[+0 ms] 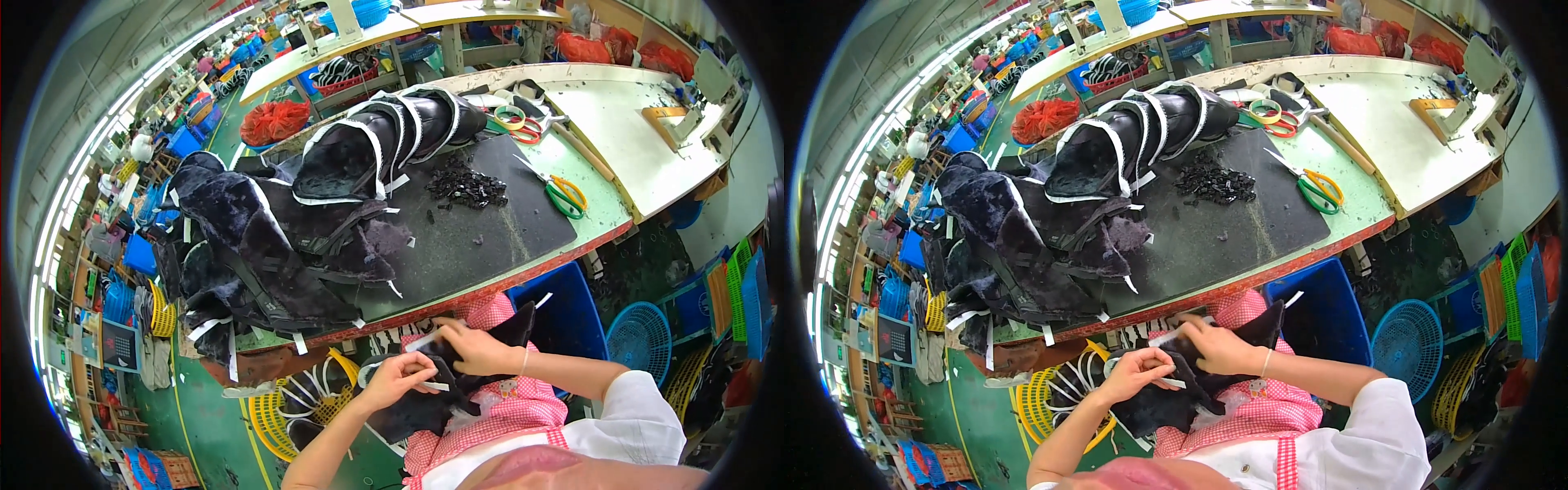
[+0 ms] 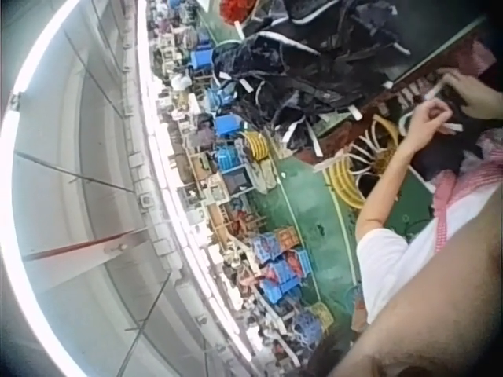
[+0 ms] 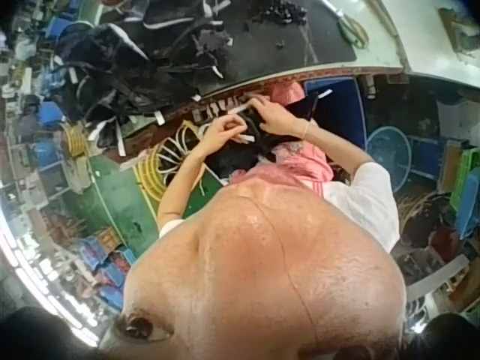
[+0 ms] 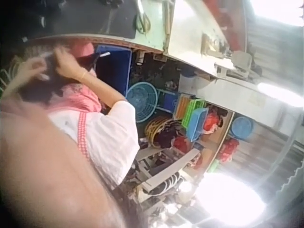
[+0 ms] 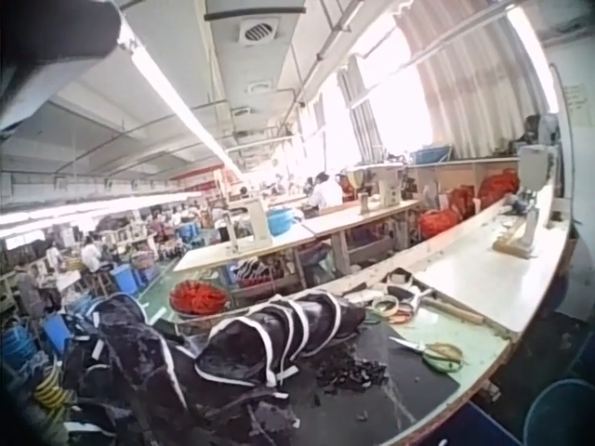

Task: Trimming and assembling shoe upper components at a factory workbench.

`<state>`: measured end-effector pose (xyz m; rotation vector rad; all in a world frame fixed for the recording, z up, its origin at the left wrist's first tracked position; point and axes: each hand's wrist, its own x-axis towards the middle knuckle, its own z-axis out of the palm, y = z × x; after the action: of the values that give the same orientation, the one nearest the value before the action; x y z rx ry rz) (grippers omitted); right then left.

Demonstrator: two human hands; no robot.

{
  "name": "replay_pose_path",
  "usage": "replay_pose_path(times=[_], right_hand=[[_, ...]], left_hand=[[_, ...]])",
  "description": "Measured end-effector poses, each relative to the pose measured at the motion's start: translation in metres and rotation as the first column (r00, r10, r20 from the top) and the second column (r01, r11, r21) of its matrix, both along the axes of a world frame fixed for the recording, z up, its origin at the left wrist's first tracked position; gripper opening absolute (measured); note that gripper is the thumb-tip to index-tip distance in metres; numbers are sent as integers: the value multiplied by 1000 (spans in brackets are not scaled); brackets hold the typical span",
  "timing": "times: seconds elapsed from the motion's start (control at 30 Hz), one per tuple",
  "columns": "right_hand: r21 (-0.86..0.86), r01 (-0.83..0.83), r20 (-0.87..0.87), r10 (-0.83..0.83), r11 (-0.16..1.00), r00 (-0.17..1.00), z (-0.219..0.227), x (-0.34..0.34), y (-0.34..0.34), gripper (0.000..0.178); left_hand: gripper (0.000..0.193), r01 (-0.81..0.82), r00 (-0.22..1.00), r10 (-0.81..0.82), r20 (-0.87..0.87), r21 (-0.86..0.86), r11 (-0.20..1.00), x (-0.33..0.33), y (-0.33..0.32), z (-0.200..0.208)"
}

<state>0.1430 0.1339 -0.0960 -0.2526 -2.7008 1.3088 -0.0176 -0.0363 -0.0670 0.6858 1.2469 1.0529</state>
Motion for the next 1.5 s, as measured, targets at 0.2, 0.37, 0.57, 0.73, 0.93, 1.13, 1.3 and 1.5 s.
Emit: replay_pose_path(times=[0.2, 0.37, 0.57, 0.73, 0.93, 1.13, 1.3, 1.5], right_hand=[[-95, -150, -100, 141, 984, 985, 5, -17, 2, 55], [-90, -34, 72, 40, 995, 997, 9, -8, -6, 35], [-105, -71, 1, 72, 992, 997, 14, 0, -10, 27], [-583, -8, 69, 60, 813, 996, 29, 6, 8, 38], [-578, 92, 264, 79, 811, 961, 41, 15, 23, 28], [-446, -24, 116, 85, 895, 990, 42, 24, 31, 19], [-386, -14, 97, 56, 923, 994, 38, 36, 26, 13], [-130, 186, -93, -199, 974, 976, 11, 26, 23, 13]], left_hand=[[14, -22, 998, 19, 62, 48, 999, 2, -5, 25], [12, 53, 998, -53, 36, 6, 999, 3, -2, 34], [11, 37, 999, -36, -15, 9, 999, 3, -2, 25], [8, -19, 1000, 19, 15, -7, 1000, 1, 2, 33], [7, -39, 995, 33, -94, -56, 998, -8, 6, 38], [8, -92, 996, 91, -11, -70, 993, -10, 12, 35], [10, -103, 995, 103, -5, -70, 992, -7, 13, 34], [14, -136, 990, 138, 11, -97, 986, -3, 23, 35]])
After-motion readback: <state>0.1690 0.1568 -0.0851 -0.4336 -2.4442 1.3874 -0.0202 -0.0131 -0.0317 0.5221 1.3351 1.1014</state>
